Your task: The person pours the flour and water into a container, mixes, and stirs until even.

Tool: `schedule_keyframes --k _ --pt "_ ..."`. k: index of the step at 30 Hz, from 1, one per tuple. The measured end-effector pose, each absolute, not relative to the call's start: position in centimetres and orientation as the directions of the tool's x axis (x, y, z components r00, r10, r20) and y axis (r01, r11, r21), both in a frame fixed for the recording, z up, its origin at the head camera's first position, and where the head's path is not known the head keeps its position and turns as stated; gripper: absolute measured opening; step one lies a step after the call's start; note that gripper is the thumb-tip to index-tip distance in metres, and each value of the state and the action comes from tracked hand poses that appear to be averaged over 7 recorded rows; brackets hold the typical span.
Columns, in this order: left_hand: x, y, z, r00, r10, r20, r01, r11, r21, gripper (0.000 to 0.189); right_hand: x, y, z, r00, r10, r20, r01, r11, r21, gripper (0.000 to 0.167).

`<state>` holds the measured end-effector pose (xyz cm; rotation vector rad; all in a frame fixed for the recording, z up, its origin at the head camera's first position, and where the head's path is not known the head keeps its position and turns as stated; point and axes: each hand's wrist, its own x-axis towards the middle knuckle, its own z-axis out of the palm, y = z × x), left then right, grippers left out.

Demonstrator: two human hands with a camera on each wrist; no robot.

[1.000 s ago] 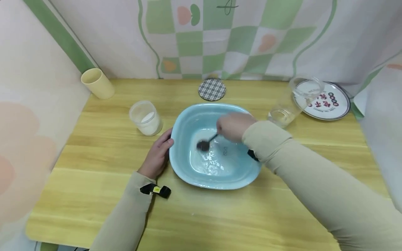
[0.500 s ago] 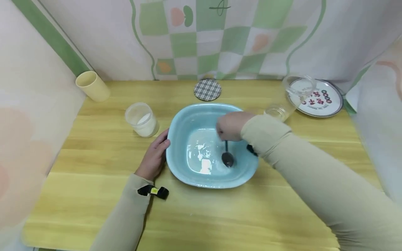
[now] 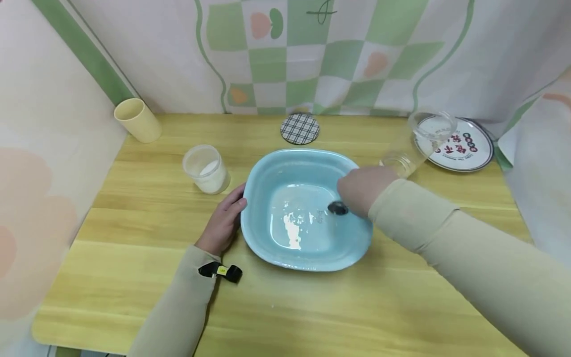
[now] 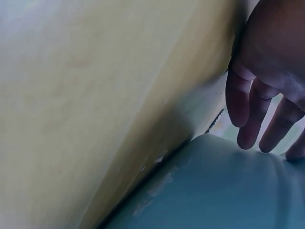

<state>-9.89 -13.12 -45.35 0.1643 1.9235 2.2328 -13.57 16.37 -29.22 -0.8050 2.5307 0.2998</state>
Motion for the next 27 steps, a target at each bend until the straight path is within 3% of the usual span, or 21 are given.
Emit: schedule_keyframes --k 3,5,9,14,19,27 --pt "-9.9 -13.0 -45.3 -0.972 0.230 -0.039 -0.070 -0.127 0.989 0.047 -13.5 15.6 -29.3 -0.702 -0.528 -0.477 -0.607 0.795 0.013 0.021" --pt "-9.9 -13.0 -45.2 -0.972 0.230 -0.042 -0.073 -0.125 0.989 0.047 -13.8 15.4 -29.4 -0.719 -0.569 -0.399 -0.625 0.781 0.012 0.026" --pt "-9.8 -13.1 -45.1 -0.973 0.228 -0.040 -0.070 -0.125 0.990 0.046 -14.3 15.7 -30.0 -0.756 -0.614 -0.225 -0.650 0.744 0.154 0.028" --pt "-10.0 -13.1 -45.0 -0.968 0.248 -0.032 -0.058 -0.096 0.994 0.047 -13.4 15.8 -30.4 -0.733 -0.627 -0.265 -0.680 0.695 0.234 0.026" --pt "-10.2 -13.2 -45.2 -0.973 0.231 -0.025 -0.050 -0.104 0.993 0.047 -13.7 15.4 -30.6 -0.711 -0.688 -0.143 -0.697 0.664 0.271 0.026" --pt "-9.9 -13.2 -45.3 -0.969 0.244 -0.041 -0.067 -0.100 0.993 0.046 -13.2 15.4 -30.7 -0.664 -0.712 -0.227 -0.747 0.622 0.234 0.022"
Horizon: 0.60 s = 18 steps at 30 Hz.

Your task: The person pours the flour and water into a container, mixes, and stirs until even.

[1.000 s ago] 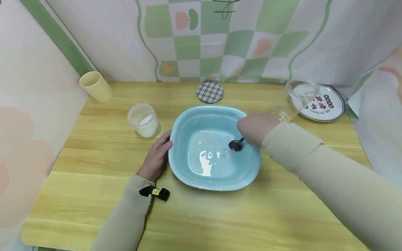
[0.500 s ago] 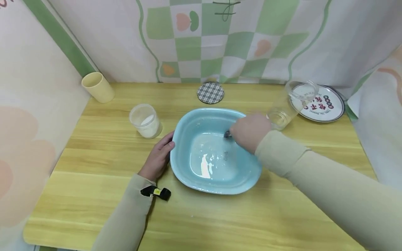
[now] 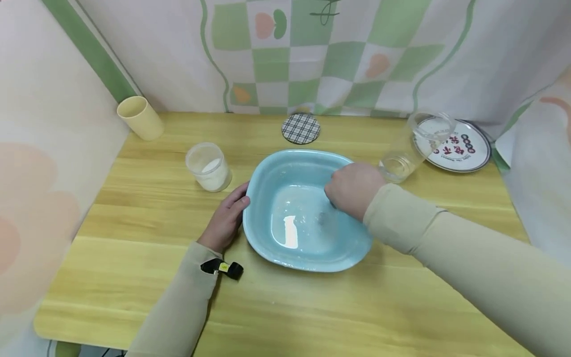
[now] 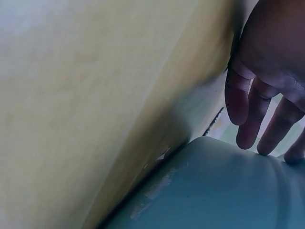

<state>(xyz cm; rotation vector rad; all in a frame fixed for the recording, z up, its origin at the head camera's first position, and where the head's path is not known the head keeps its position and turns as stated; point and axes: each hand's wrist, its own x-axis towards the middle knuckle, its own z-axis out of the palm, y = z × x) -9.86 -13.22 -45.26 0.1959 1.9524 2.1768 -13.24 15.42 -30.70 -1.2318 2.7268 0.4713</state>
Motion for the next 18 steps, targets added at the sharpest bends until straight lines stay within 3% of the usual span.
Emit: schedule_keyframes --k 9,18 --pt "-9.83 -13.14 -45.26 -0.968 0.247 -0.046 -0.072 -0.097 0.993 0.046 -13.35 16.11 -30.82 -0.630 -0.759 -0.164 -0.775 0.599 0.201 0.020" --pt "-9.96 -13.17 -45.31 -0.968 0.246 -0.043 -0.070 -0.100 0.993 0.047 -13.19 16.20 -30.03 -0.639 -0.738 -0.217 -0.769 0.624 0.141 0.021"
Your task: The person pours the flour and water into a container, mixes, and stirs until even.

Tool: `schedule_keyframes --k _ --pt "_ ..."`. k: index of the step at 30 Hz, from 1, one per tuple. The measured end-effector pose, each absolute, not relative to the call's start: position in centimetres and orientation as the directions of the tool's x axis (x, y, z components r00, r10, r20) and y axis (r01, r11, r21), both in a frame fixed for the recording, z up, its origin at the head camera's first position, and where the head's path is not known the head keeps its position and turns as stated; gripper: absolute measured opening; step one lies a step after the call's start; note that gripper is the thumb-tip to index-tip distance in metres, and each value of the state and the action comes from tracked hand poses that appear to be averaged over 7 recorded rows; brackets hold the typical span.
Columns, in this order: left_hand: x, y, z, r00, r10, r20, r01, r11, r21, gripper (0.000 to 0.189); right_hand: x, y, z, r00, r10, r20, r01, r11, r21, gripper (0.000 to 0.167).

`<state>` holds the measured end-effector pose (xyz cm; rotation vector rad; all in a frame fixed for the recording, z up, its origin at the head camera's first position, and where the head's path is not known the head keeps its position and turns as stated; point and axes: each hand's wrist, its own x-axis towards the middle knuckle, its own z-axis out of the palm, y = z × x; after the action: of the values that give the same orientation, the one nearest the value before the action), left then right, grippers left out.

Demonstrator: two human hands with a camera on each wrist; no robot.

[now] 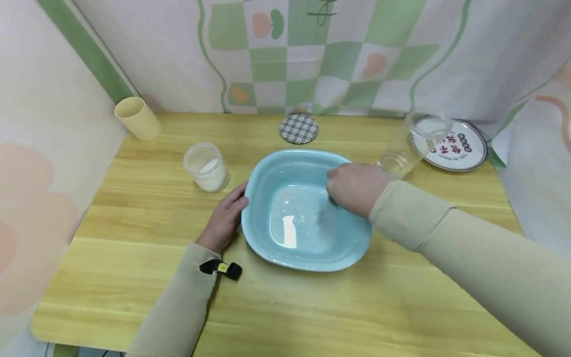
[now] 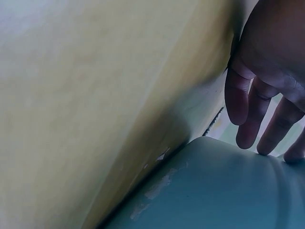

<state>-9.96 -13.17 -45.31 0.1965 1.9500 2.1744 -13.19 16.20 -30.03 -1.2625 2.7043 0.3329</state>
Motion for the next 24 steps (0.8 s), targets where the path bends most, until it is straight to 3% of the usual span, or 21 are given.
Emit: schedule_keyframes --k 4,7,15,24 --pt "-10.0 -13.1 -45.4 -0.970 0.240 -0.048 -0.073 -0.100 0.992 0.046 -14.0 16.7 -29.8 -0.699 -0.667 -0.257 -0.687 0.727 -0.021 0.013" --pt "-9.9 -13.0 -45.3 -0.971 0.230 -0.058 -0.082 -0.094 0.992 0.047 -14.0 17.6 -30.0 -0.734 -0.597 -0.323 -0.608 0.790 -0.078 0.014" --pt "-9.5 -12.5 -45.2 -0.968 0.248 0.026 -0.013 -0.153 0.988 0.052 -12.3 18.9 -29.8 -0.762 -0.519 -0.388 -0.568 0.823 0.015 0.015" --pt "-8.3 -11.2 -44.3 -0.982 0.069 0.176 0.162 -0.177 0.971 0.055 -9.6 19.1 -29.5 -0.801 -0.490 -0.344 -0.534 0.844 0.041 0.023"
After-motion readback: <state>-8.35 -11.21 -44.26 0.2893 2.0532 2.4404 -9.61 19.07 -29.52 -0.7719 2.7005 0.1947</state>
